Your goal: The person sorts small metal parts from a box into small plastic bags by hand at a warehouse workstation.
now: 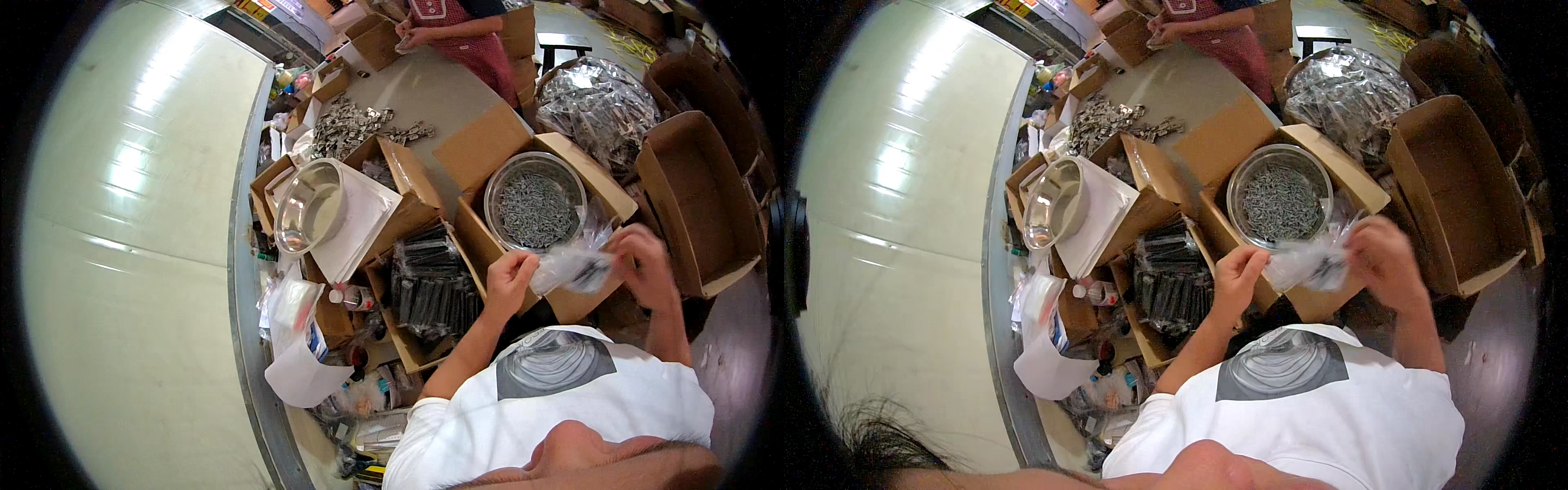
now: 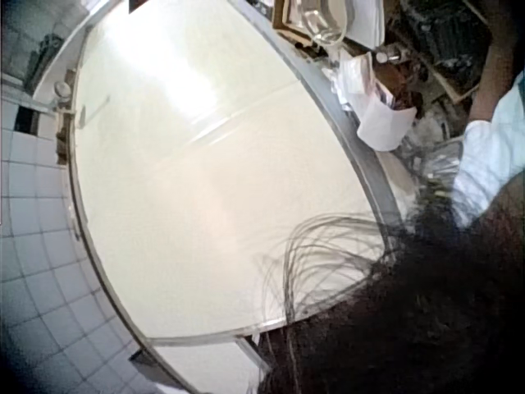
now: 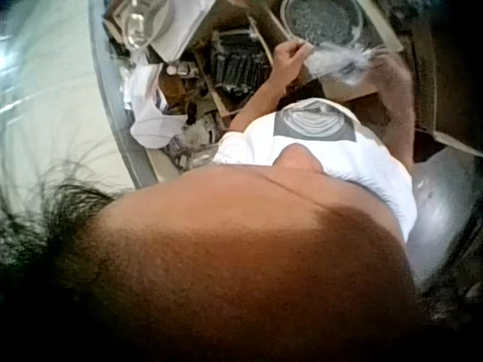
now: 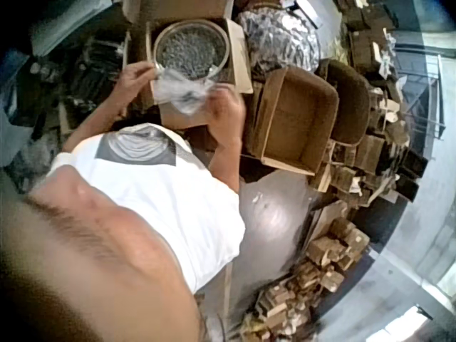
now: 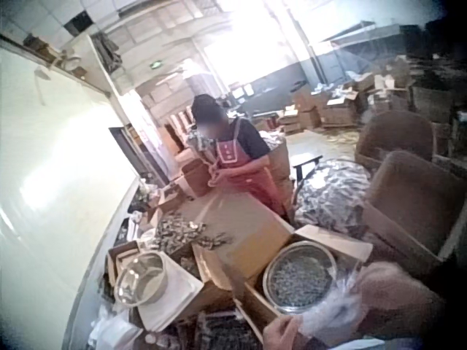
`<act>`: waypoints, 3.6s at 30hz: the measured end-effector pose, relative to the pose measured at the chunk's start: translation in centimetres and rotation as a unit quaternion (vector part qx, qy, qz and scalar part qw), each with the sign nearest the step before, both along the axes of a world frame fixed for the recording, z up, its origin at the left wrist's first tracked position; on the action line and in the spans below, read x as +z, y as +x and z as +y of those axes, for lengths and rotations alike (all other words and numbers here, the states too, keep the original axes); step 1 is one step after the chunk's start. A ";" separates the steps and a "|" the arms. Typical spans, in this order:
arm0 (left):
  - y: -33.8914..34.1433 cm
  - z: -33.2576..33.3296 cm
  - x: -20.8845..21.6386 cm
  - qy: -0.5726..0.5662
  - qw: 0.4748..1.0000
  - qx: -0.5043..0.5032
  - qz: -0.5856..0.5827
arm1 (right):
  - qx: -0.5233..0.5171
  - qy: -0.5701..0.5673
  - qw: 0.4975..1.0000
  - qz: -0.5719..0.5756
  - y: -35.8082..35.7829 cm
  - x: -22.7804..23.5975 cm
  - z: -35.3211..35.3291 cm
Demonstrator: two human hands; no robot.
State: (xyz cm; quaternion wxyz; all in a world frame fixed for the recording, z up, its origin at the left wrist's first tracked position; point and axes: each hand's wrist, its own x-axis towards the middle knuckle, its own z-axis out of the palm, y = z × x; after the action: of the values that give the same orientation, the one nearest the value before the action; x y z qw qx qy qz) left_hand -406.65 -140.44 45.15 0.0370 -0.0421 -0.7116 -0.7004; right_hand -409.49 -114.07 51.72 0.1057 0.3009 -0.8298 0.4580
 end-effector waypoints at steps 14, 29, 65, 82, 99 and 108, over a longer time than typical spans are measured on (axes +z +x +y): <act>-3.7 -0.8 -4.5 -0.447 0.888 -0.095 -0.043 | -0.165 -0.041 0.985 -0.033 -0.9 -1.1 1.3; 6.4 -5.4 -2.9 0.317 0.928 0.142 -0.137 | 0.136 -0.121 0.896 -0.405 -1.9 -8.1 -12.8; 17.6 -7.8 -1.6 -0.154 0.919 0.356 -0.073 | 0.528 0.134 0.838 -0.039 4.0 -2.7 -22.3; 24.2 -8.3 -3.3 -0.053 0.919 0.287 -0.264 | 0.622 0.230 0.738 -0.123 5.6 -8.3 -32.7; 29.2 -8.0 -7.9 0.106 0.894 0.425 -0.098 | 0.501 0.507 0.583 0.391 9.3 -20.3 -39.3; 28.1 -9.1 -7.2 0.164 0.902 0.393 -0.064 | 0.440 0.410 0.787 0.140 4.6 -9.2 -37.8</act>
State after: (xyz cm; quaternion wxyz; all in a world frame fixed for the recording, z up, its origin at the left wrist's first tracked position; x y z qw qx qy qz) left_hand -378.55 -149.55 37.95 0.2697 0.2929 -0.5462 -0.7370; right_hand -404.86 -151.86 42.53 -0.1253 0.7095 -0.6931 0.0248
